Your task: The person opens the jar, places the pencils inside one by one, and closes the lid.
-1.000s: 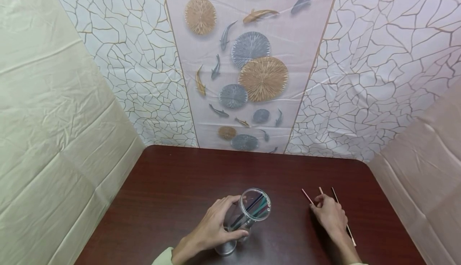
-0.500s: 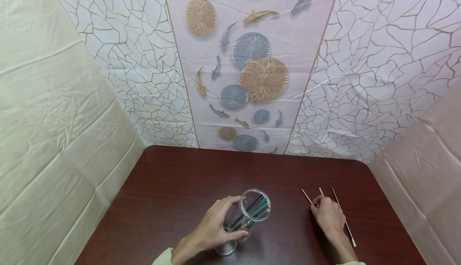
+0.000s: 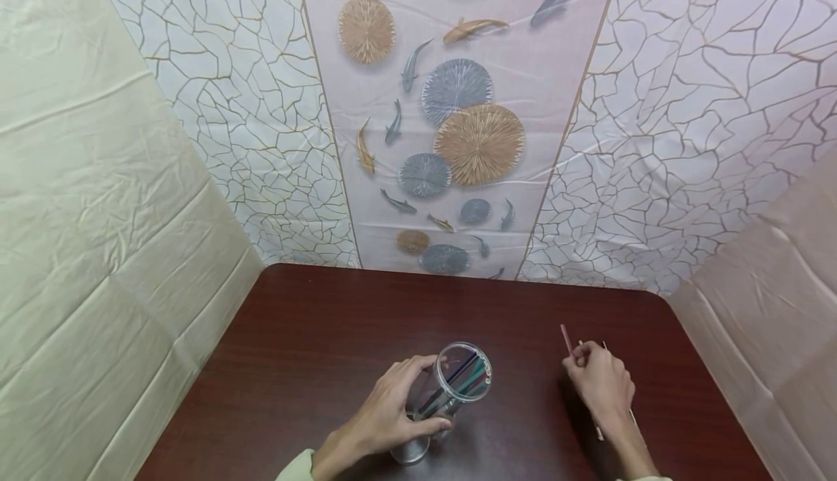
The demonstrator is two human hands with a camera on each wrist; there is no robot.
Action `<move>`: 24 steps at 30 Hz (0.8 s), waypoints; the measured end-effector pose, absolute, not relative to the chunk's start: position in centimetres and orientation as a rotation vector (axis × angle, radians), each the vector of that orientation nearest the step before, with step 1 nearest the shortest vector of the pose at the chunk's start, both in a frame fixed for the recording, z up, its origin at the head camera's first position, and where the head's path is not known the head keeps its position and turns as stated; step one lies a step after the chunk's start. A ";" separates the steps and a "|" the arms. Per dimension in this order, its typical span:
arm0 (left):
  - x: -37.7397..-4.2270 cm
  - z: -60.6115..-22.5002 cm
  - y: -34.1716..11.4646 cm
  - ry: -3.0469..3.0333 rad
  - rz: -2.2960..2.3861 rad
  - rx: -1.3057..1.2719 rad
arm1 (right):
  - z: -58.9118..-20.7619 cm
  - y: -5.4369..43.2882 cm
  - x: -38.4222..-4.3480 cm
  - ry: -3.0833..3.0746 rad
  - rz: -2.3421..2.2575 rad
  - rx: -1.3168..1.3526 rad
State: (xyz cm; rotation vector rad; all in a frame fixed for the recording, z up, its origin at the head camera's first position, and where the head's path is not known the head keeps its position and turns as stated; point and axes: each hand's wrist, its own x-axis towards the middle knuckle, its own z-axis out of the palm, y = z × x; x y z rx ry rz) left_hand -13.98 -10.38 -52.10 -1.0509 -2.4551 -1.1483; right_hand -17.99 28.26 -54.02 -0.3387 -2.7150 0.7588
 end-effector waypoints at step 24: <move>-14.0 -52.2 -10.3 -2.444 -1.137 -1.054 | -40.5 23.0 -13.0 -2.225 0.974 -0.123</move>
